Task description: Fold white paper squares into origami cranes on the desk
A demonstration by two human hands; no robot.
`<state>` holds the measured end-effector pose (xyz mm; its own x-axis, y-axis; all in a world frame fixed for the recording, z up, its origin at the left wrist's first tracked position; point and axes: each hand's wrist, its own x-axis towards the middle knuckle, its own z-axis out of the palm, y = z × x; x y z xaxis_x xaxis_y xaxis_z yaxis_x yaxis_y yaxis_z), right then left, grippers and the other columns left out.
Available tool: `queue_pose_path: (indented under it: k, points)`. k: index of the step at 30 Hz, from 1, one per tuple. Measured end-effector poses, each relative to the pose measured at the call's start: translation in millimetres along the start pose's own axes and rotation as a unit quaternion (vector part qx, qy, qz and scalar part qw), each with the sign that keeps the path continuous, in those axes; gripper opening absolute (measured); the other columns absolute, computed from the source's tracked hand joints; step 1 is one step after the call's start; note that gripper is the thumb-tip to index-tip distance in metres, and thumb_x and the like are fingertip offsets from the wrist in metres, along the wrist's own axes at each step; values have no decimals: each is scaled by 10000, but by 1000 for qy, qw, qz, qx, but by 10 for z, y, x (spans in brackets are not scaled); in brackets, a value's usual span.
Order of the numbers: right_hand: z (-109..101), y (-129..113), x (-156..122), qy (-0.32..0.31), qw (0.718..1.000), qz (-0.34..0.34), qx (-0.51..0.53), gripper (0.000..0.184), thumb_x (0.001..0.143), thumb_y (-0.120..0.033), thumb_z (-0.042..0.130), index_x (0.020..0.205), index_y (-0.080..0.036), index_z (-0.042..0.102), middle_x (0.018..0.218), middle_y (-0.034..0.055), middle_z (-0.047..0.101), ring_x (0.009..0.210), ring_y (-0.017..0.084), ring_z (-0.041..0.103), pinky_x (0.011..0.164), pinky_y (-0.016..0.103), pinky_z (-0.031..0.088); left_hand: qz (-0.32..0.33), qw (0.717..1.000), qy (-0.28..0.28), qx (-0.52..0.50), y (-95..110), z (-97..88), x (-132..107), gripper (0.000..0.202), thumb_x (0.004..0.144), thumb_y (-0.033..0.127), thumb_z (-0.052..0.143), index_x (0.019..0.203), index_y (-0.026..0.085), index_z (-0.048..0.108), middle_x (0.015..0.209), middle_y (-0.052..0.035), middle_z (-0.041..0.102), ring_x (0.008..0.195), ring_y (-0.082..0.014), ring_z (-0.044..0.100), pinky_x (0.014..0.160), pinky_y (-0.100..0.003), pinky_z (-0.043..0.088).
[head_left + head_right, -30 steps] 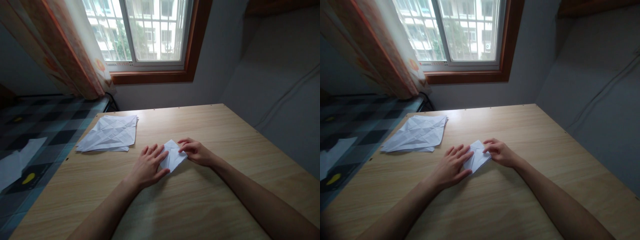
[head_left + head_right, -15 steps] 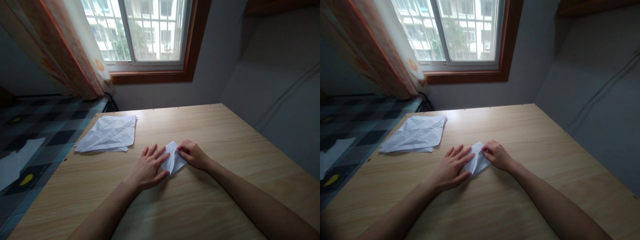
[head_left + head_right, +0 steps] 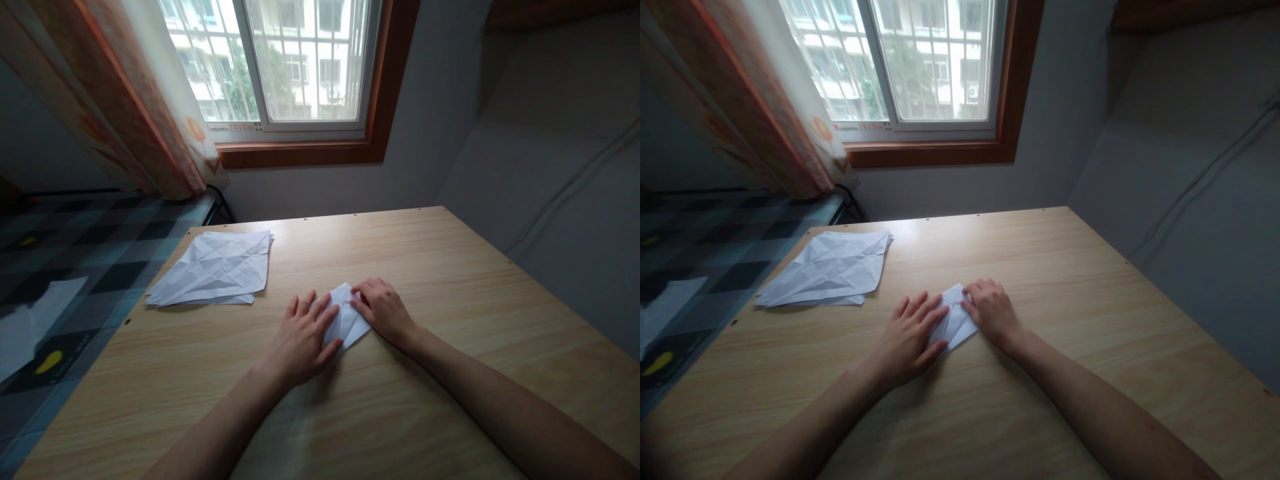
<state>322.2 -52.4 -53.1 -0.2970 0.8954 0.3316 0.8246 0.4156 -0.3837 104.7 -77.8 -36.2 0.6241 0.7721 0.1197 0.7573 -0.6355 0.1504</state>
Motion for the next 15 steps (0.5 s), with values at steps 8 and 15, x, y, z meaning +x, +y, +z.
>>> queue_pose_path:
  k: [8,15]
  points:
    - [-61,14,-37,54,993,-63,-82,71,888,-187,612,943,-180,656,941,78,668,903,245,555,816,358,424,55,998,-3,28,-6,19,-6,495,946,401,452,1429,299,434,1509,-90,420,1398,-344,348,1103,-594,266]
    - [-68,-204,-232,-37,977,-149,-147,153,892,-85,544,890,-156,679,853,80,694,775,204,614,708,296,471,44,999,-9,26,16,44,-16,508,975,433,381,1457,275,388,1523,-68,404,1404,-295,360,1130,-545,255]
